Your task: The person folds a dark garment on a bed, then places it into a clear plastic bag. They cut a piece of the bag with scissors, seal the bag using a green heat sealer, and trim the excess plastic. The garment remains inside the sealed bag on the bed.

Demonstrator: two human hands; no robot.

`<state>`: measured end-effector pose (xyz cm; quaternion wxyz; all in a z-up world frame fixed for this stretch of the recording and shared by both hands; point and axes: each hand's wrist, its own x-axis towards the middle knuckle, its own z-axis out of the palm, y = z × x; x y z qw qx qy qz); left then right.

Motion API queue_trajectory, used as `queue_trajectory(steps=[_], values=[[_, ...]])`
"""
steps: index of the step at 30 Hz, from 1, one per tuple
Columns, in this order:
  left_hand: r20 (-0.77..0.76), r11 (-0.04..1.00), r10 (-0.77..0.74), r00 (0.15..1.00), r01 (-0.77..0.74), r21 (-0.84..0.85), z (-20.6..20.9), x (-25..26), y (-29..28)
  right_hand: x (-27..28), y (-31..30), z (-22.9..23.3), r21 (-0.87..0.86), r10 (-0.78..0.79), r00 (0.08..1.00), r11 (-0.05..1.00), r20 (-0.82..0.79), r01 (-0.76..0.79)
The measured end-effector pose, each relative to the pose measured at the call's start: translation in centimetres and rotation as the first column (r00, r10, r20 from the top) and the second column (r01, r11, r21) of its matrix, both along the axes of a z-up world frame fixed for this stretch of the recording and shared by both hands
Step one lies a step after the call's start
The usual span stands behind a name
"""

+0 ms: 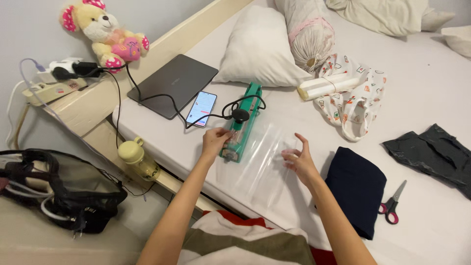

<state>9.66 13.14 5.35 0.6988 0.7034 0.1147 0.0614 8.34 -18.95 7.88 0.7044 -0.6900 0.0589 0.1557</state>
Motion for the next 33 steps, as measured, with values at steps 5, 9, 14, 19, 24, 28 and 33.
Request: queue_trajectory(steps=[5,9,14,19,24,28,33], values=[[0.182,0.984,-0.037,0.983,0.003,0.181,-2.0,3.7,-0.5,2.2,-0.4,-0.5,-0.135,-0.051,0.997,0.989,0.064,0.059],[0.252,0.98,-0.031,0.967,-0.02,0.197,-2.4,5.4,-0.7,3.1,-0.6,-1.2,-0.2,-0.058,0.994,0.977,0.093,0.075],[0.426,0.954,-0.081,0.901,-0.054,0.295,-1.9,4.0,-1.0,3.5,-0.4,-2.6,-0.197,-0.059,0.986,0.976,0.154,0.089],[0.409,0.942,-0.142,0.901,-0.003,0.335,0.1,3.1,-1.5,3.8,-0.4,-3.7,-0.192,-0.057,0.979,0.977,0.194,0.095],[0.512,0.793,-0.095,0.854,-0.246,0.558,2.5,-0.9,-3.1,3.8,-0.9,-4.0,-0.479,0.02,0.943,0.865,0.332,0.15],[0.26,0.561,-0.148,0.954,-0.135,0.816,2.4,-7.5,-6.2,3.8,-1.5,-4.5,-0.538,0.105,0.915,0.833,0.389,0.133],[0.191,0.465,-0.162,0.968,-0.096,0.88,1.0,-10.2,-10.2,3.4,-2.0,-4.0,-0.483,0.07,0.945,0.87,0.32,0.1]])
